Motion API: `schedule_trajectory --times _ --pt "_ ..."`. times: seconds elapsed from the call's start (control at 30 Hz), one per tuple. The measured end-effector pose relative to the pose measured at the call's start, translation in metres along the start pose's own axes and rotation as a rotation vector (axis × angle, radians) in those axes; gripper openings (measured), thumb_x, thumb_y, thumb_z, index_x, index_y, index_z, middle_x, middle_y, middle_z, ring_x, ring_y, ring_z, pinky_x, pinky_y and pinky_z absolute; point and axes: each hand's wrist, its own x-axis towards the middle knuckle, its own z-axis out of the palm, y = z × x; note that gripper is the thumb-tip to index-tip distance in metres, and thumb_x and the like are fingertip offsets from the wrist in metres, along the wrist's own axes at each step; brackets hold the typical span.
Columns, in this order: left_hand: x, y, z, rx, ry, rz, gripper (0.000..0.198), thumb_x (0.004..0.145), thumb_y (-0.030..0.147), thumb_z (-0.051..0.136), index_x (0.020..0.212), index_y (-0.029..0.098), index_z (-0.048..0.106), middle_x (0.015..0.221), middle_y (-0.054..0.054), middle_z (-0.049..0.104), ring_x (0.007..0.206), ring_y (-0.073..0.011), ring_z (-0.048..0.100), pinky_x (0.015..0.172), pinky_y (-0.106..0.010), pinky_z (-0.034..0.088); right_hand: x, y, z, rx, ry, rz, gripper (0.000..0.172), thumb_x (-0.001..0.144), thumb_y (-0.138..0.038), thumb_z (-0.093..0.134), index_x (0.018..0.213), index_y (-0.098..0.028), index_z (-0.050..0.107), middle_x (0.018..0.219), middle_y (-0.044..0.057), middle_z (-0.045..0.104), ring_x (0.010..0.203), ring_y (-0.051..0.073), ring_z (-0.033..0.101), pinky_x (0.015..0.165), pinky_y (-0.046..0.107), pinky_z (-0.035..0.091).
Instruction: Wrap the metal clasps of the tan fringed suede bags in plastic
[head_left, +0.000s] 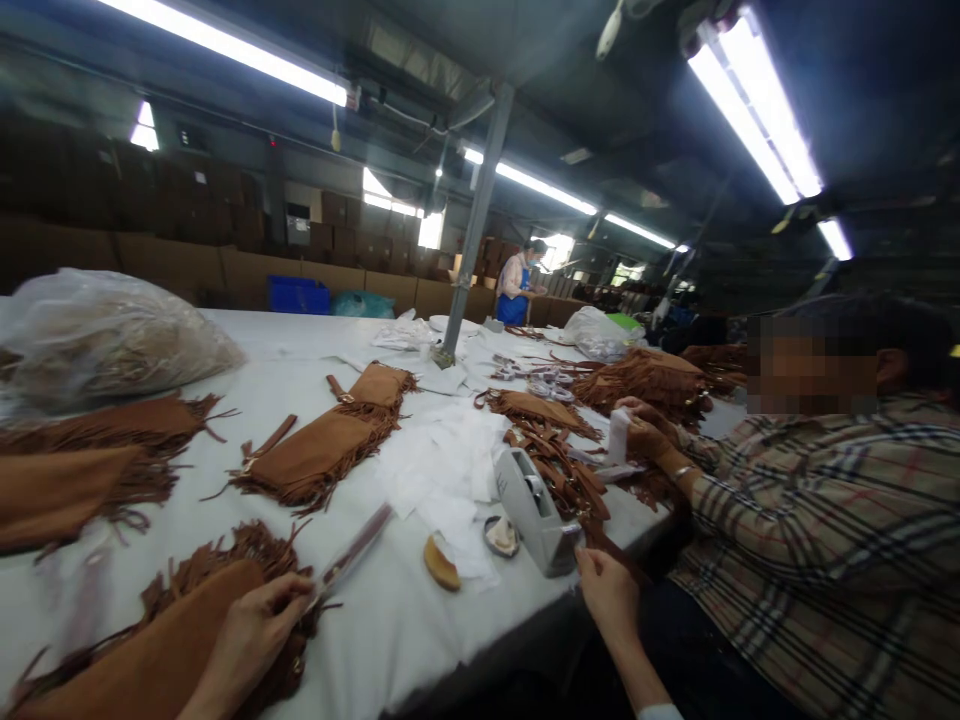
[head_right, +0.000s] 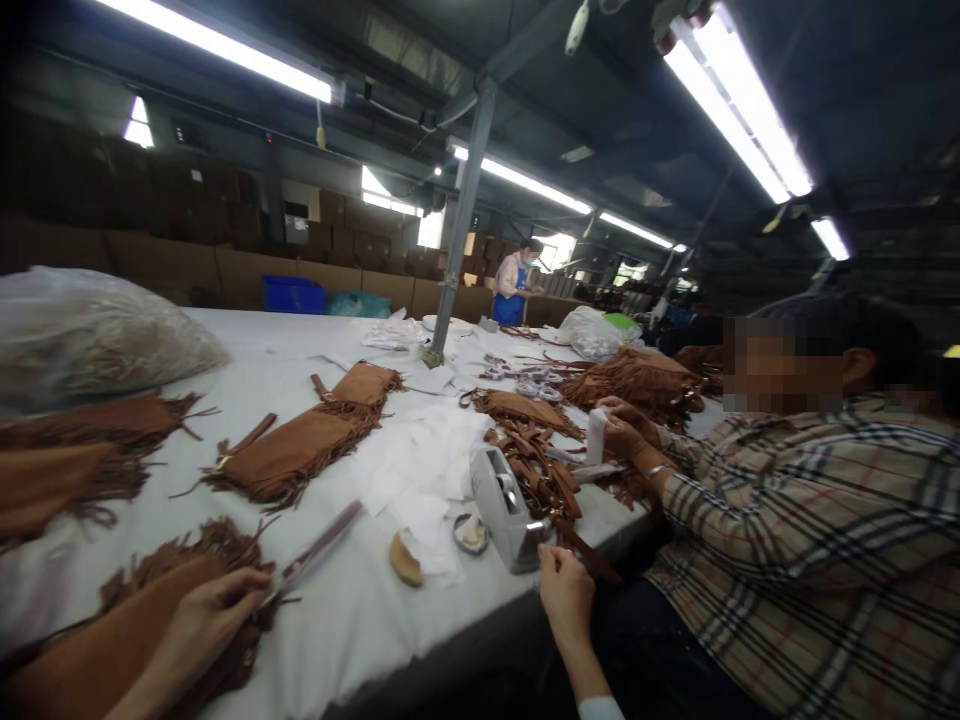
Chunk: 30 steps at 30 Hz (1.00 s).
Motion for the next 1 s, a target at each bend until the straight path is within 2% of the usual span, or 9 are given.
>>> schedule_trajectory --times 0.13,0.23,0.33,0.47,0.53,0.6,0.73,0.87,1.0 --pt "0.007 0.007 -0.005 0.059 -0.079 0.138 0.029 0.073 0.042 0.057 0.071 0.016 0.069 0.054 -0.001 0.066 0.045 -0.0170 0.060 0.046 -0.025 0.047 -0.007 0.025 0.004 -0.178 -0.139 0.105 0.028 0.067 -0.037 0.048 0.054 -0.020 0.067 0.070 0.018 0.071 0.070 0.032 0.065 0.064 0.035 0.044" --pt "0.014 0.009 -0.007 0.140 -0.070 0.227 0.022 0.074 0.030 0.053 0.068 0.017 0.070 0.057 -0.002 0.068 0.054 -0.0169 0.063 0.054 -0.024 0.047 -0.020 0.030 0.012 -0.135 -0.179 0.181 0.030 0.068 -0.044 0.047 0.058 -0.023 0.068 0.067 0.015 0.071 0.064 0.032 0.065 0.060 0.037 0.044" --pt "0.015 0.008 -0.006 0.176 -0.052 0.239 0.021 0.075 0.024 0.052 0.069 0.017 0.070 0.060 -0.002 0.069 0.057 -0.0169 0.064 0.056 -0.023 0.045 -0.050 -0.014 0.029 0.011 -0.260 0.120 0.030 0.062 -0.049 0.052 0.062 -0.024 0.069 0.066 0.011 0.071 0.067 0.030 0.065 0.062 0.035 0.046" --pt "0.010 0.008 -0.005 0.209 -0.029 0.249 0.022 0.077 0.023 0.051 0.072 0.017 0.071 0.059 -0.002 0.069 0.056 -0.0168 0.064 0.056 -0.024 0.044 -0.104 -0.120 0.063 0.419 -0.584 -0.174 0.038 0.066 -0.055 0.056 0.066 -0.019 0.068 0.056 0.003 0.062 0.056 0.020 0.058 0.055 0.028 0.045" --pt "0.008 0.008 -0.005 0.227 -0.022 0.261 0.022 0.079 0.024 0.051 0.073 0.018 0.071 0.057 -0.001 0.068 0.053 -0.0161 0.063 0.056 -0.024 0.043 -0.126 -0.166 0.083 0.580 -0.693 -0.235 0.039 0.068 -0.056 0.059 0.067 -0.018 0.066 0.053 0.000 0.058 0.050 0.015 0.053 0.050 0.025 0.042" --pt "0.007 0.008 -0.005 0.249 -0.010 0.274 0.021 0.080 0.024 0.051 0.073 0.019 0.071 0.055 0.000 0.067 0.051 -0.0161 0.062 0.056 -0.024 0.043 -0.142 -0.197 0.102 0.700 -0.771 -0.244 0.039 0.070 -0.055 0.061 0.066 -0.017 0.064 0.053 -0.001 0.057 0.046 0.012 0.050 0.047 0.023 0.040" --pt "0.008 0.008 -0.006 0.294 0.010 0.304 0.019 0.080 0.023 0.052 0.071 0.020 0.069 0.058 -0.002 0.068 0.058 -0.0178 0.063 0.060 -0.025 0.042 -0.158 -0.222 0.140 0.768 -0.864 -0.189 0.039 0.072 -0.054 0.061 0.065 -0.016 0.063 0.049 -0.002 0.055 0.042 0.010 0.046 0.041 0.021 0.033" --pt "0.009 0.006 -0.007 0.326 0.014 0.328 0.019 0.081 0.021 0.051 0.074 0.020 0.069 0.066 -0.004 0.070 0.066 -0.0197 0.063 0.066 -0.027 0.042 -0.163 -0.223 0.167 0.669 -0.847 -0.088 0.037 0.072 -0.048 0.063 0.054 -0.016 0.059 0.042 -0.004 0.051 0.037 0.008 0.043 0.039 0.021 0.030" --pt "0.008 0.006 -0.007 0.331 0.020 0.331 0.022 0.081 0.020 0.049 0.075 0.020 0.070 0.067 -0.005 0.069 0.068 -0.0205 0.063 0.066 -0.028 0.042 -0.168 -0.219 0.180 0.613 -0.827 -0.027 0.040 0.072 -0.048 0.062 0.048 -0.018 0.053 0.033 -0.005 0.045 0.032 0.008 0.038 0.036 0.021 0.026"
